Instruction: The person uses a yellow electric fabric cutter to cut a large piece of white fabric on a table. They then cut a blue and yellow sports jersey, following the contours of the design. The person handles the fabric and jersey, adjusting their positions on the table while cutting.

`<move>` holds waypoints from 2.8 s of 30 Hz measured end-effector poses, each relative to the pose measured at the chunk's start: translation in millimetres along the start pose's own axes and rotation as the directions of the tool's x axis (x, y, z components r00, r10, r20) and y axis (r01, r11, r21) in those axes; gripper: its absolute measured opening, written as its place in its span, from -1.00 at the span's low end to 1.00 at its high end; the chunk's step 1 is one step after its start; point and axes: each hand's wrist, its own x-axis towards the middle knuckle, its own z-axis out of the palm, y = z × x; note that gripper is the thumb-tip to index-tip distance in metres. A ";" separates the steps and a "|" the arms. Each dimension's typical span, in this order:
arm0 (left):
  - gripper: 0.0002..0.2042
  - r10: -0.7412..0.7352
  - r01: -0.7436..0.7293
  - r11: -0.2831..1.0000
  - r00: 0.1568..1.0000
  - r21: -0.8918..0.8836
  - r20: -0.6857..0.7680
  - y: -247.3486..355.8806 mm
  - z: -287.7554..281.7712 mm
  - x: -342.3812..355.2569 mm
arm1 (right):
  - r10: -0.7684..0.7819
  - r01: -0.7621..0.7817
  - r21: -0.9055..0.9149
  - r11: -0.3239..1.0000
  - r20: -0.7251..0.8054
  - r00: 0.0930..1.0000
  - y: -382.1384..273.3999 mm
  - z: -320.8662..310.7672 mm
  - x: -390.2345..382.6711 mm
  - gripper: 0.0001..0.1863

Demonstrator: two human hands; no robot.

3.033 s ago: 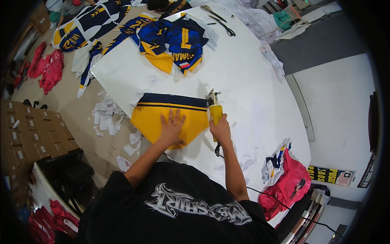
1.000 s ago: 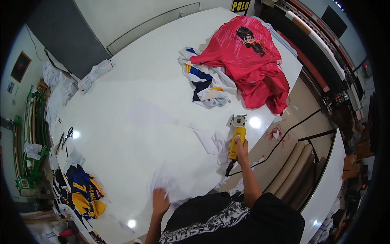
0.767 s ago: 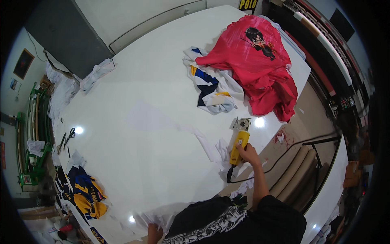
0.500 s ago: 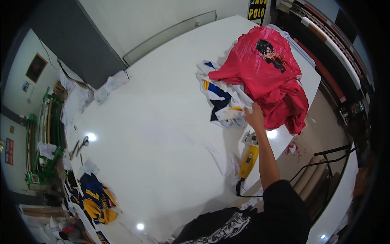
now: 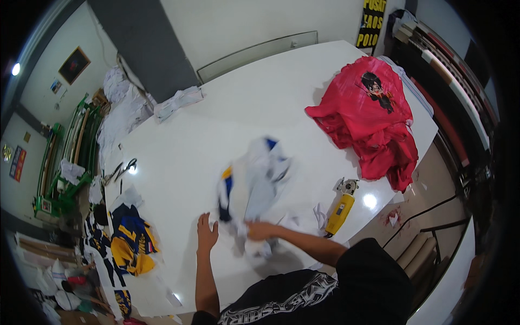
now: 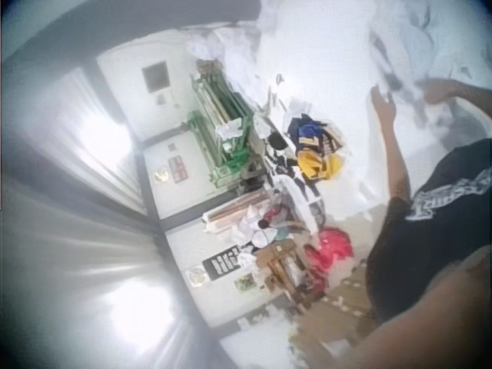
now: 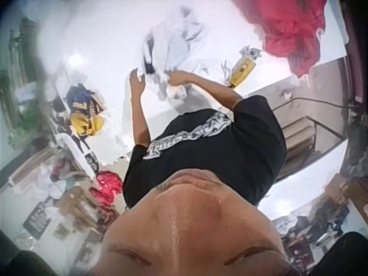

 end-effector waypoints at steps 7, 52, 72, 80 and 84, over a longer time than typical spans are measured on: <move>-0.44 -0.149 0.153 0.983 0.988 0.103 -0.040 -25.4 -26.2 -100.1 | -0.409 0.070 0.612 0.787 0.434 0.803 -170.1 -98.4 -82.4 -0.62; -0.46 0.084 -0.225 0.965 0.756 -0.137 -0.649 90.0 -123.9 6.4 | -0.079 -0.155 -0.263 0.952 -0.703 0.707 -66.6 -452.8 -68.6 -0.71; -0.70 -0.245 0.194 0.969 0.807 -0.151 -0.538 74.3 -275.2 -63.3 | -0.025 0.196 0.025 0.980 -0.968 0.250 102.9 -593.7 -203.7 -0.60; -0.63 -0.005 0.166 0.969 0.749 0.180 -0.662 90.0 -543.3 -35.3 | -0.434 -0.732 -0.285 0.618 -0.901 -0.015 136.1 -786.4 -271.9 -0.36; -0.54 0.009 0.266 0.929 0.678 0.257 -0.735 30.7 -541.1 38.4 | -0.313 -0.724 -0.158 0.671 -0.946 -0.084 148.2 -835.9 -250.7 -0.12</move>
